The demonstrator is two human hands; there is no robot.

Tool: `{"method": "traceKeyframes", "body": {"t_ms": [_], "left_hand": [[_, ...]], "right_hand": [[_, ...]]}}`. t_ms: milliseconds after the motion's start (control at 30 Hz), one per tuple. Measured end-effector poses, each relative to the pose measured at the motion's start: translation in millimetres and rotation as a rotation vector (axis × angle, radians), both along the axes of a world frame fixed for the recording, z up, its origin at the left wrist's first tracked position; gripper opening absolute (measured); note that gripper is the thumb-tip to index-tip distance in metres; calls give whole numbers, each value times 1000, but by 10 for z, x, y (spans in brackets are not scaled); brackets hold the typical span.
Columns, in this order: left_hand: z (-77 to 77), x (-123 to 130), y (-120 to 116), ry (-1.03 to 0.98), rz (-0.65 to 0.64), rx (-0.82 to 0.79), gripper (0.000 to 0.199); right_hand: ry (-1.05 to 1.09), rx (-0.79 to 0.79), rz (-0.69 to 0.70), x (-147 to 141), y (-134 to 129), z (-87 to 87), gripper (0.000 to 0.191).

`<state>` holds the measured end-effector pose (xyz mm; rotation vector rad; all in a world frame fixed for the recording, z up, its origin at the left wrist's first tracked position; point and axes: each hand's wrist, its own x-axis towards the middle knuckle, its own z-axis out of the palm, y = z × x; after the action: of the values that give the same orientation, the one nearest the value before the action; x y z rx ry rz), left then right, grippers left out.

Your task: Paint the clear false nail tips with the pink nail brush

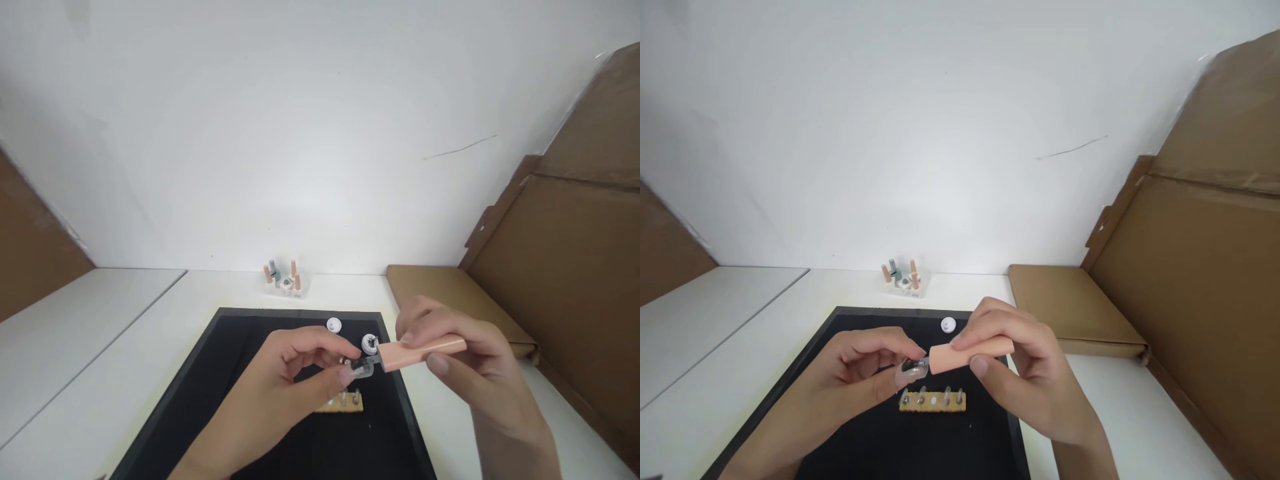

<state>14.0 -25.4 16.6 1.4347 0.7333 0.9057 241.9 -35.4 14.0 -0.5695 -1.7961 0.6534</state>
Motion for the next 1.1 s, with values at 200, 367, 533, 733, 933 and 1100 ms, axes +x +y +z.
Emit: {"method": "traceKeyframes", "body": {"t_ms": [200, 367, 533, 733, 933, 1100], "left_hand": [[-12, -14, -12, -17, 3, -4, 18], [-52, -44, 3, -31, -3, -1, 18], [-97, -58, 20, -23, 29, 28, 16], [-101, -44, 14, 45, 178, 163, 19], [-53, -27, 27, 105, 212, 289, 16], [-15, 0, -5, 131, 221, 305, 14]], "right_hand": [[-4, -3, -14, 20, 2, -26, 12], [-12, 10, -39, 12, 7, -20, 13], [73, 9, -95, 27, -10, -48, 13], [80, -7, -229, -8, -108, -52, 23], [85, 26, -317, -84, -114, -48, 27], [37, 40, -340, -108, -113, 2, 21]]}}
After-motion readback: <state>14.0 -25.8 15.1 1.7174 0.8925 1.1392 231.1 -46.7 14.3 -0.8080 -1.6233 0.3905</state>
